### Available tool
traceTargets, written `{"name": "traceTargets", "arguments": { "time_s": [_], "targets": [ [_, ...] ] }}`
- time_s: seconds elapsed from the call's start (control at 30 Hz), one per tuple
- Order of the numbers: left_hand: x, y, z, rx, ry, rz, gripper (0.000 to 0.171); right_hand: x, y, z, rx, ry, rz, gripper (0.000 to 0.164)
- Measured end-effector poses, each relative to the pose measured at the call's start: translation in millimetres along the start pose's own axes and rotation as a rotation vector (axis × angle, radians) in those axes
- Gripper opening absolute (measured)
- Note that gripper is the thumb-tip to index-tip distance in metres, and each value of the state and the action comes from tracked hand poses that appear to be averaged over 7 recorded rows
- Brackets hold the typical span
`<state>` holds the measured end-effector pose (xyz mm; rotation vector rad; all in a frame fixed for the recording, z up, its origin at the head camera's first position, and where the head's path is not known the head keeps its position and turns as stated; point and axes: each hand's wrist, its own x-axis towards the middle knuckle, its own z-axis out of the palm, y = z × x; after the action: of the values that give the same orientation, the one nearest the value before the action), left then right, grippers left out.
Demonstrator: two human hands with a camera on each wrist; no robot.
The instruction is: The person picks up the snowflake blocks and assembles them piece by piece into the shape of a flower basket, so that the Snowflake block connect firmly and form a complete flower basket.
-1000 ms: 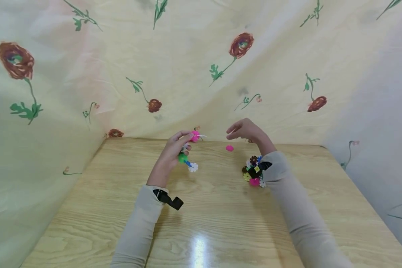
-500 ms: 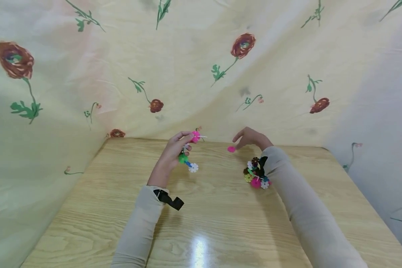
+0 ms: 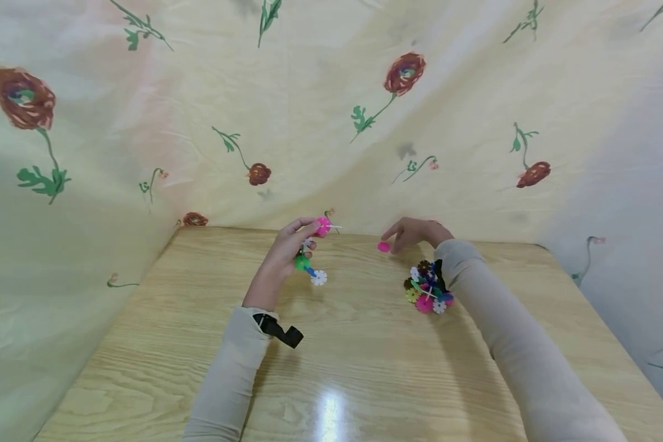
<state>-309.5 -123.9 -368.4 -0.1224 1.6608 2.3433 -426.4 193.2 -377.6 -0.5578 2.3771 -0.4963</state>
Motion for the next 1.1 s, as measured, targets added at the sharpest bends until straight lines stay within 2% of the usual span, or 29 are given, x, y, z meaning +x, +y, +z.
{"name": "traceTargets", "arguments": {
  "time_s": [0.2,0.37,0.67,0.87,1.1],
  "targets": [
    [-0.8,-2.1,0.4,0.004,-0.006,0.006,0.016,-3,-5,4,-0.039,-0.027,0.000,0.050],
    [-0.8,-1.5,0.8,0.005,-0.010,0.020,0.015,-3,-7,4,-0.034,-0.009,0.034,0.048],
    [-0.2,-0.4,0.4,0.010,-0.007,0.017,0.015,4,-1,6,-0.035,0.051,0.063,0.029],
    [1.5,-3.6,-0.6,0.017,-0.022,-0.007,0.019,5,0,9,-0.074,0.011,0.109,0.016],
    [1.5,-4.9,-1.1,0.062,-0.039,-0.008,0.022,4,0,11,-0.076,-0.009,0.088,0.011]
  ]
}}
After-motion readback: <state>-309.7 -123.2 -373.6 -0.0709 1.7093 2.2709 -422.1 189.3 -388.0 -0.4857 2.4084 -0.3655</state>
